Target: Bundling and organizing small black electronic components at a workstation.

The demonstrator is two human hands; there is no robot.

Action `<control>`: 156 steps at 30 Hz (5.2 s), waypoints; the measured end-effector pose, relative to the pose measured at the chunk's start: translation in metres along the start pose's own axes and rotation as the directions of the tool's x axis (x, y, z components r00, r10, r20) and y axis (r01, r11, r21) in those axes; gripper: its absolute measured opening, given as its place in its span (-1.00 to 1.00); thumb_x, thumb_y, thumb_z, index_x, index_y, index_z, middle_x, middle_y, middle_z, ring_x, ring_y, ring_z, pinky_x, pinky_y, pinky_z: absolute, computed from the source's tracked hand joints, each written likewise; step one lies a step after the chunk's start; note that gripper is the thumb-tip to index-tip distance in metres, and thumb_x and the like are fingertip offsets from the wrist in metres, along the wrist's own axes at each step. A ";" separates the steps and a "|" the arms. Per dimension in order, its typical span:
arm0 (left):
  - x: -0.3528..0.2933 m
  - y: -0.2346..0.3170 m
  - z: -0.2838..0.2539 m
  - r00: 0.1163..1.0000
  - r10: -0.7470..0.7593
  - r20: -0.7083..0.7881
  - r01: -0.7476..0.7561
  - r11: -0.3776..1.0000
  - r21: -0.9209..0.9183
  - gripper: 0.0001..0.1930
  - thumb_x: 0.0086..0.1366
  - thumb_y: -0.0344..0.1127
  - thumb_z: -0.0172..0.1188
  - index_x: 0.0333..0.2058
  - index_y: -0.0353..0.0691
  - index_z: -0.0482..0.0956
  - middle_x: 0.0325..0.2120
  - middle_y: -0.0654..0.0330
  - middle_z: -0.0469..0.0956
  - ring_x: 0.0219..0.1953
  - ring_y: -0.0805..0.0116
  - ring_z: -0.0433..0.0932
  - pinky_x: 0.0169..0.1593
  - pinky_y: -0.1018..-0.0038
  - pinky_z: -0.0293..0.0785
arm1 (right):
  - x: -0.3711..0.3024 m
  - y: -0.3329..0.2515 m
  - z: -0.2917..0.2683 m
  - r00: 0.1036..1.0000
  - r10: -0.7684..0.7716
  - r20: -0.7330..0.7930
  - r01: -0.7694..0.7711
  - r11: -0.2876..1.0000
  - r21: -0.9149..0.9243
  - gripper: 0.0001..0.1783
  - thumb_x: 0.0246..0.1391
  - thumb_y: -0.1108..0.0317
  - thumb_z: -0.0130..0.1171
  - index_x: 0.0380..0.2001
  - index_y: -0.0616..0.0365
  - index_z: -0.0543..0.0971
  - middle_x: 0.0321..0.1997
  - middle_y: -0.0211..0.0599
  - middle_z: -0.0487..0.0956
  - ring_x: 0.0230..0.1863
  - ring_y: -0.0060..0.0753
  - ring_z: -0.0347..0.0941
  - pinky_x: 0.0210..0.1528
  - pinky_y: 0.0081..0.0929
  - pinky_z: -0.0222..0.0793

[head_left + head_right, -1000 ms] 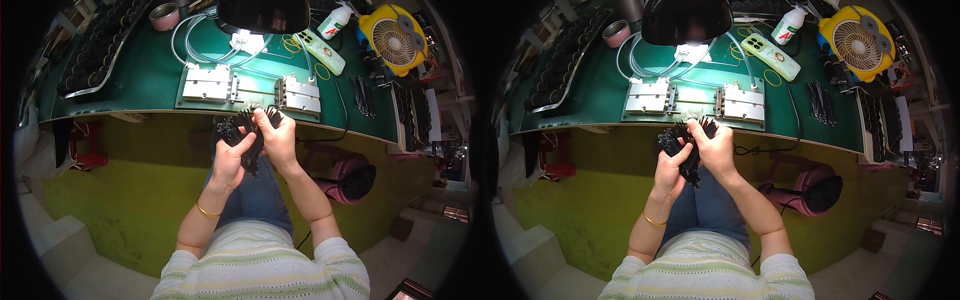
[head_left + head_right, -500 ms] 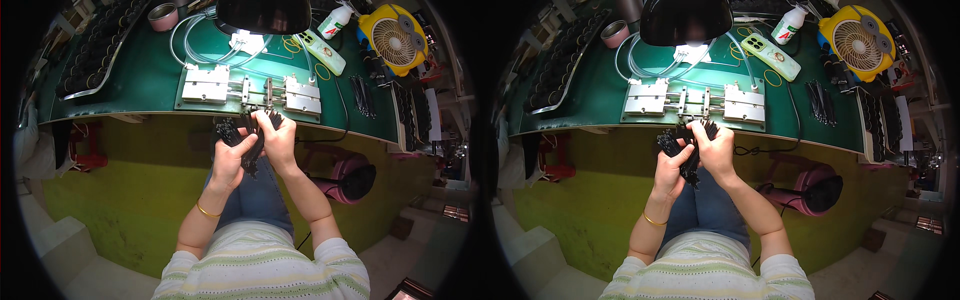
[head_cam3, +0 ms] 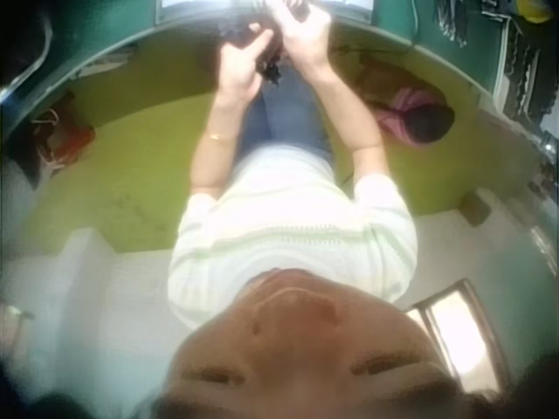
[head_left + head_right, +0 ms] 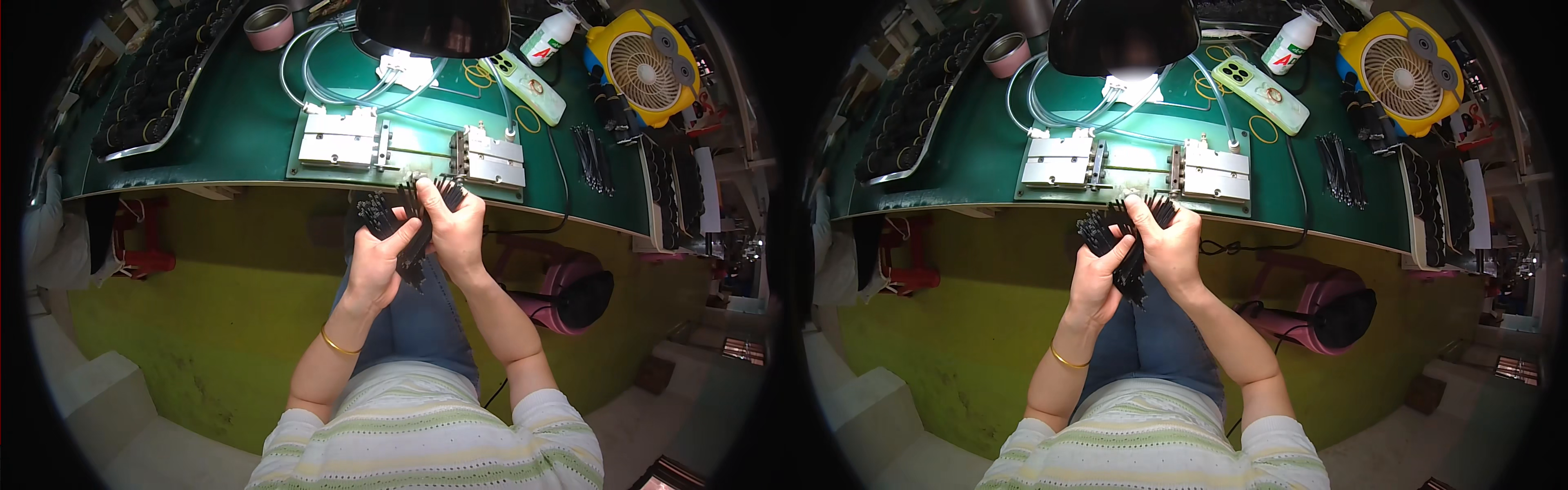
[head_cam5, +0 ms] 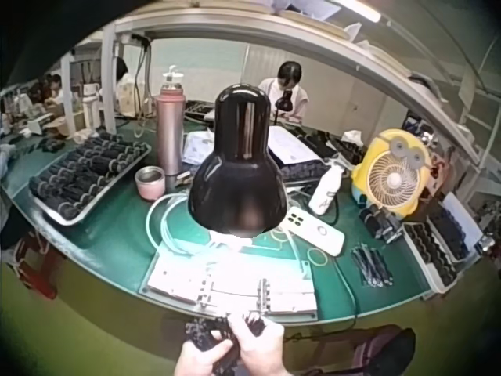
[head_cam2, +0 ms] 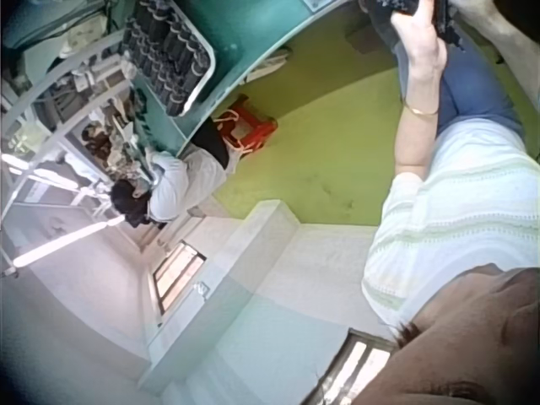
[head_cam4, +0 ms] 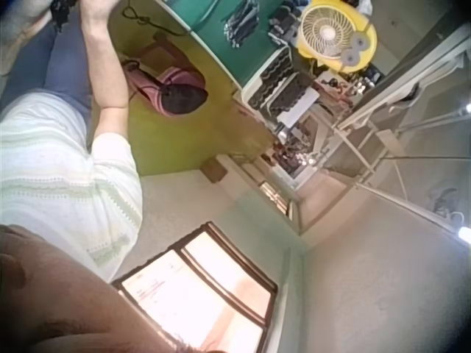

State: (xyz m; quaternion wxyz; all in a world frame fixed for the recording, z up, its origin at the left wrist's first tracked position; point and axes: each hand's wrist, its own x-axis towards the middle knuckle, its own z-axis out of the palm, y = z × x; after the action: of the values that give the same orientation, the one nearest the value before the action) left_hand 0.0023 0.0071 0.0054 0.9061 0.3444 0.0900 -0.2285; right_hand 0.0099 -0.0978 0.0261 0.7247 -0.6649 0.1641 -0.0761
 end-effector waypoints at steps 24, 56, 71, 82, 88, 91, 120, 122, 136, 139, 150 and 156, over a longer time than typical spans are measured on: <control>0.003 0.004 0.000 1.000 -0.017 0.020 0.016 0.999 0.043 -0.91 0.11 -0.52 0.08 -0.37 -0.39 0.44 -0.47 0.16 0.49 -0.48 0.44 0.49 -0.41 0.52 0.49 | 0.000 -0.002 0.002 0.999 0.037 -0.015 -0.037 0.999 0.019 -0.79 0.01 0.34 0.04 -0.58 0.26 0.51 -0.68 -0.34 0.51 -0.80 -0.73 0.29 -0.86 -0.77 0.08; 0.003 0.003 -0.001 1.000 -0.021 0.007 0.021 1.000 0.020 -0.94 0.11 -0.54 0.08 -0.40 -0.37 0.43 -0.50 0.15 0.48 -0.50 0.42 0.49 -0.41 0.52 0.50 | 0.002 0.003 0.000 1.000 0.009 -0.019 -0.008 1.000 0.030 -0.82 -0.01 0.37 0.07 -0.57 0.24 0.51 -0.69 -0.38 0.49 -0.71 -0.66 0.42 -0.85 -0.76 0.12; 0.000 0.003 0.000 1.000 -0.024 0.010 0.024 1.000 0.016 -0.94 0.11 -0.54 0.08 -0.40 -0.36 0.43 -0.49 0.15 0.48 -0.50 0.40 0.50 -0.42 0.50 0.51 | -0.004 -0.006 0.006 0.999 0.009 -0.048 -0.010 1.000 -0.013 -0.80 -0.01 0.35 0.08 -0.58 0.27 0.53 -0.72 -0.50 0.43 -0.78 -0.77 0.25 -0.83 -0.75 0.08; 0.004 0.002 0.003 1.000 -0.017 -0.002 0.017 0.999 0.037 -0.95 0.11 -0.54 0.09 -0.42 -0.36 0.43 -0.50 0.15 0.49 -0.51 0.40 0.50 -0.42 0.51 0.52 | 0.002 -0.009 0.002 0.997 0.078 -0.018 -0.077 0.996 0.049 -0.78 -0.02 0.36 0.08 -0.64 0.26 0.50 -0.73 -0.48 0.42 -0.80 -0.76 0.22 -0.85 -0.74 0.02; 0.000 0.002 0.006 1.000 0.003 -0.015 -0.002 0.998 0.057 -0.94 0.11 -0.53 0.09 -0.41 -0.37 0.43 -0.50 0.17 0.49 -0.52 0.40 0.50 -0.41 0.51 0.51 | 0.000 -0.011 0.000 0.995 0.100 -0.009 -0.100 0.993 0.059 -0.77 -0.02 0.35 0.09 -0.66 0.25 0.49 -0.73 -0.46 0.43 -0.80 -0.76 0.22 -0.86 -0.75 0.00; -0.008 0.001 0.013 0.998 0.042 -0.056 -0.038 0.996 0.076 -0.94 0.12 -0.53 0.08 -0.39 -0.36 0.42 -0.51 0.18 0.49 -0.53 0.43 0.50 -0.43 0.54 0.49 | -0.005 -0.016 -0.005 0.990 0.098 0.101 -0.100 0.995 0.013 -0.78 -0.03 0.36 0.09 -0.65 0.25 0.49 -0.73 -0.46 0.43 -0.75 -0.75 0.26 -0.80 -0.75 0.07; -0.112 0.014 0.019 0.952 0.141 0.270 -0.284 0.735 0.616 -0.90 -0.06 -0.64 0.17 -0.50 -0.35 0.52 -0.80 0.47 0.22 -0.72 0.76 0.10 -0.66 0.75 -0.01 | -0.116 -0.053 -0.070 0.796 0.125 0.592 -0.050 0.989 -0.142 -0.84 -0.05 0.42 0.10 -0.59 0.28 0.53 -0.67 -0.41 0.46 -0.64 -0.71 0.26 -0.60 -0.72 0.16; -0.113 0.015 0.021 0.954 0.166 0.250 -0.290 0.729 0.621 -0.91 -0.06 -0.63 0.18 -0.52 -0.35 0.51 -0.80 0.48 0.22 -0.72 0.76 0.10 -0.66 0.75 -0.01 | -0.116 -0.051 -0.069 0.784 0.152 0.602 -0.131 0.988 -0.079 -0.81 -0.02 0.40 0.07 -0.60 0.29 0.53 -0.67 -0.39 0.47 -0.64 -0.69 0.27 -0.60 -0.71 0.17; -0.115 0.016 0.022 0.898 0.266 0.351 -0.438 0.622 0.649 -0.86 -0.06 -0.65 0.18 -0.51 -0.33 0.44 -0.72 0.37 0.33 -0.67 0.70 0.21 -0.58 0.74 0.12 | -0.115 -0.054 -0.067 0.737 0.236 0.634 -0.319 0.948 0.017 -0.75 -0.03 0.36 0.03 -0.63 0.32 0.53 -0.67 -0.31 0.49 -0.67 -0.67 0.26 -0.60 -0.68 0.17; -0.116 0.018 0.023 0.916 0.224 0.333 -0.397 0.629 0.669 -0.86 -0.06 -0.65 0.19 -0.51 -0.34 0.42 -0.67 0.32 0.39 -0.63 0.67 0.27 -0.54 0.74 0.20 | -0.116 -0.053 -0.067 0.742 0.221 0.633 -0.309 0.950 0.031 -0.75 -0.04 0.36 0.03 -0.64 0.31 0.54 -0.71 -0.33 0.46 -0.68 -0.67 0.26 -0.62 -0.68 0.14; -0.115 0.017 0.021 0.899 0.219 0.379 -0.426 0.632 0.648 -0.85 -0.05 -0.63 0.20 -0.50 -0.34 0.42 -0.68 0.33 0.37 -0.62 0.68 0.26 -0.55 0.75 0.18 | -0.115 -0.060 -0.064 0.720 0.249 0.648 -0.341 0.940 0.018 -0.72 -0.06 0.32 0.04 -0.66 0.31 0.54 -0.80 -0.38 0.39 -0.76 -0.68 0.20 -0.70 -0.68 0.04; -0.109 0.017 0.022 0.944 0.175 0.279 -0.294 0.832 0.470 -0.88 -0.01 -0.62 0.14 -0.42 -0.36 0.49 -0.78 0.45 0.28 -0.71 0.75 0.15 -0.65 0.76 0.04 | -0.114 -0.059 -0.065 0.712 0.257 0.654 -0.343 0.939 0.005 -0.73 -0.05 0.34 0.04 -0.67 0.31 0.54 -0.79 -0.37 0.41 -0.74 -0.67 0.21 -0.69 -0.68 0.06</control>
State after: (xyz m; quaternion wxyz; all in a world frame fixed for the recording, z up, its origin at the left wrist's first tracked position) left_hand -0.0852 0.0416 0.0665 0.8093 0.5502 -0.1192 -0.1679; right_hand -0.1125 -0.1269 0.0964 0.7794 -0.5676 0.0059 0.2653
